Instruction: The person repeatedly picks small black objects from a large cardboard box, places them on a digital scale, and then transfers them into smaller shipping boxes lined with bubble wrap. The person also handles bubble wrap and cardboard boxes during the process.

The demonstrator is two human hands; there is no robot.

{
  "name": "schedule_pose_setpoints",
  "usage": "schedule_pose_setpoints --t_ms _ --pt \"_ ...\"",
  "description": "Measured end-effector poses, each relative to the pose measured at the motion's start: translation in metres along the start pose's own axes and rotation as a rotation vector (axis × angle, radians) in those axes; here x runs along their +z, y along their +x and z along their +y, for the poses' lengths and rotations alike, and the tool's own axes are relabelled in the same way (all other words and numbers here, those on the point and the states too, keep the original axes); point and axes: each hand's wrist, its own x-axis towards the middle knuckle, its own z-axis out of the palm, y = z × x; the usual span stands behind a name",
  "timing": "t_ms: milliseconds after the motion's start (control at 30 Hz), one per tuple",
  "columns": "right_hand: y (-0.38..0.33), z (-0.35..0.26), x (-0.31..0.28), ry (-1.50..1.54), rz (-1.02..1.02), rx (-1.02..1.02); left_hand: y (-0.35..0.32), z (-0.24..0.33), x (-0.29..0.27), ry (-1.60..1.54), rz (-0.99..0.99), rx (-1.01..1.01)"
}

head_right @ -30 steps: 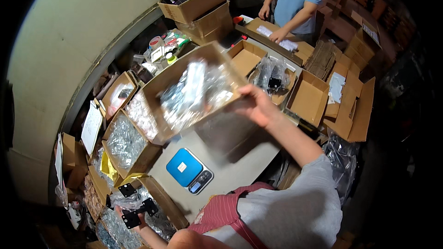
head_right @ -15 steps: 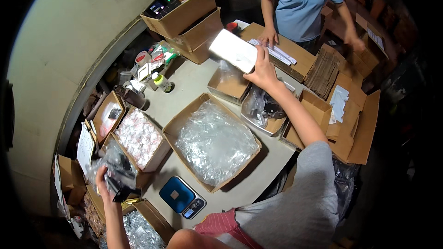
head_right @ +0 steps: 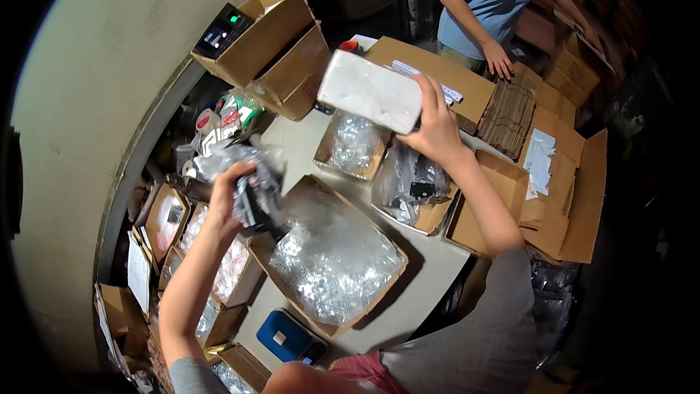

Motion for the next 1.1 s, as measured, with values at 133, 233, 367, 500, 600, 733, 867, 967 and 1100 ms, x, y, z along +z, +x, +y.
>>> schedule_pose_setpoints --t_ms 133,233,367,500,600,733,867,967,1100 --pt "-0.032 0.009 -0.033 -0.017 0.209 0.13 0.085 -0.002 0.046 0.073 -0.267 -0.068" --pt "-0.056 0.011 -0.05 0.481 0.373 0.325 0.173 -0.022 0.047 0.125 -0.483 -0.187" --pt "-0.114 0.013 -0.089 0.438 0.587 0.529 0.231 -0.112 0.104 0.937 -0.314 0.412" --pt "-0.161 0.023 -0.102 0.509 0.734 0.623 0.222 -0.166 0.091 1.508 0.006 0.706" --pt "-0.171 0.007 -0.114 0.607 0.737 0.732 0.209 -0.157 0.051 1.396 0.033 0.818" --pt "-0.183 -0.022 -0.122 0.953 0.789 0.766 0.13 -0.128 -0.019 1.112 -0.018 0.858" --pt "-0.182 -0.094 -0.105 1.473 0.58 0.934 0.006 -0.122 -0.125 1.02 0.096 0.663" --pt "-0.2 -0.158 -0.074 1.657 0.049 1.043 -0.064 -0.146 -0.241 0.653 0.236 0.555" --pt "-0.232 -0.275 -0.033 1.629 -0.687 1.137 -0.219 -0.148 -0.348 0.275 0.622 0.386"
